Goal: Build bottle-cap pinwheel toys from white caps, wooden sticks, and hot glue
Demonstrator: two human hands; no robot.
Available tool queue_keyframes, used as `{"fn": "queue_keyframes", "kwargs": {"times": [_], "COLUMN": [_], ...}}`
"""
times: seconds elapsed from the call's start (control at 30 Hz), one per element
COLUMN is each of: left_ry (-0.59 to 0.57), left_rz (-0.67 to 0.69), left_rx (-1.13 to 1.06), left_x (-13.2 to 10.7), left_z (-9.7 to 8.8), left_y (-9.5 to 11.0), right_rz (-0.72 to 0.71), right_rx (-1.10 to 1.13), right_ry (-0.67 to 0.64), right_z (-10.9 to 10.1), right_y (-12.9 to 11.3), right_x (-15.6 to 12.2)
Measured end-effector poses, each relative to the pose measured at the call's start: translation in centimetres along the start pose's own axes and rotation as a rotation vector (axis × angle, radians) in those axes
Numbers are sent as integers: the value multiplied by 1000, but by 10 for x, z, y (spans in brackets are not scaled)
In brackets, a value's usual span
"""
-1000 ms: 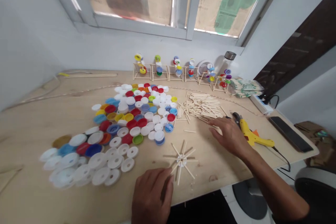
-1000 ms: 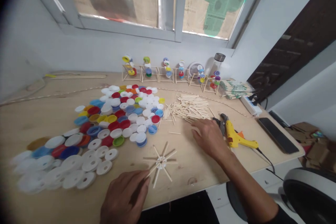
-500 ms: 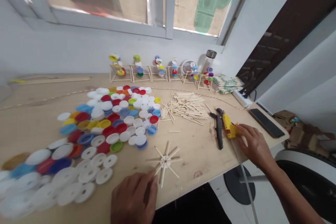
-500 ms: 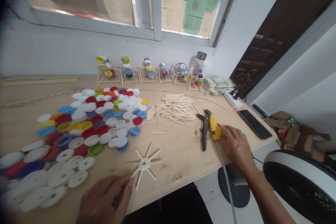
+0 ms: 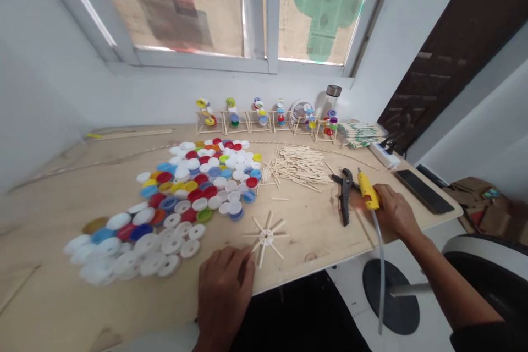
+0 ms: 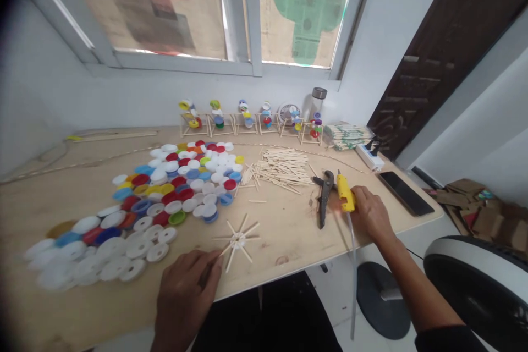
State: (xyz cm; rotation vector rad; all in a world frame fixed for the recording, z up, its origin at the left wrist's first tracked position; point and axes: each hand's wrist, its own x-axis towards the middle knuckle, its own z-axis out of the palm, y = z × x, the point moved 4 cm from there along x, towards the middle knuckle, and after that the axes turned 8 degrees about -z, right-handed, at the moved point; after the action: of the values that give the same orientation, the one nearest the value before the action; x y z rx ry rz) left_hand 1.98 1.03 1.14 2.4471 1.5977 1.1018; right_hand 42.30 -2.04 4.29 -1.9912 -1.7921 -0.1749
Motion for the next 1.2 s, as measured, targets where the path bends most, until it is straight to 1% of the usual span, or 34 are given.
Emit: {"fn": "queue_keyframes", "kwargs": {"times": [0.07,0.17,0.27,0.33,0.4,0.47,0.5,0.57,0.67,0.73,0.83,0.9,1.03,1.2], "left_ry": [-15,-16,-26,-36,-48,-62,-65,-72,-76,-74,-62,-51,-34,-37], "left_rz": [-14,-33,-55,-81,-102,-116,-123,-135,-143,-144,-146,-147,-158,-173], "left_rx": [5,13,7,9,8,2,-1,2,4,1,-9,-19,-48,-94], "left_x": [0,-1,-1,-1,-2,-2,-2,-3,-3,-3,-1,-1,-1,-2], "left_z": [0,0,0,-1,0,0,0,1,1,0,-2,-3,-5,-5], "left_y": [0,1,3,4,4,4,4,3,4,5,7,8,7,5], "right_rz": [86,197,243,264,318,375,374,331,255,132,-45,-108,-194,-221], "right_rx": [97,304,524,677,912,1153,1201,1175,1007,910,767,668,540,480], "right_ry": [75,167,201,196,163,77,5,-156,-409,-491,-490,-470,-443,-450], "right_z": [-7,-13,-13,-11,-7,0,3,9,18,20,21,20,17,21], "right_y": [4,6,-2,-17,-39,-67,-83,-116,-158,-180,-197,-200,-203,-205], "right_x": [-1,1,8,12,11,4,-1,-14,-33,-40,-42,-41,-37,-34]}}
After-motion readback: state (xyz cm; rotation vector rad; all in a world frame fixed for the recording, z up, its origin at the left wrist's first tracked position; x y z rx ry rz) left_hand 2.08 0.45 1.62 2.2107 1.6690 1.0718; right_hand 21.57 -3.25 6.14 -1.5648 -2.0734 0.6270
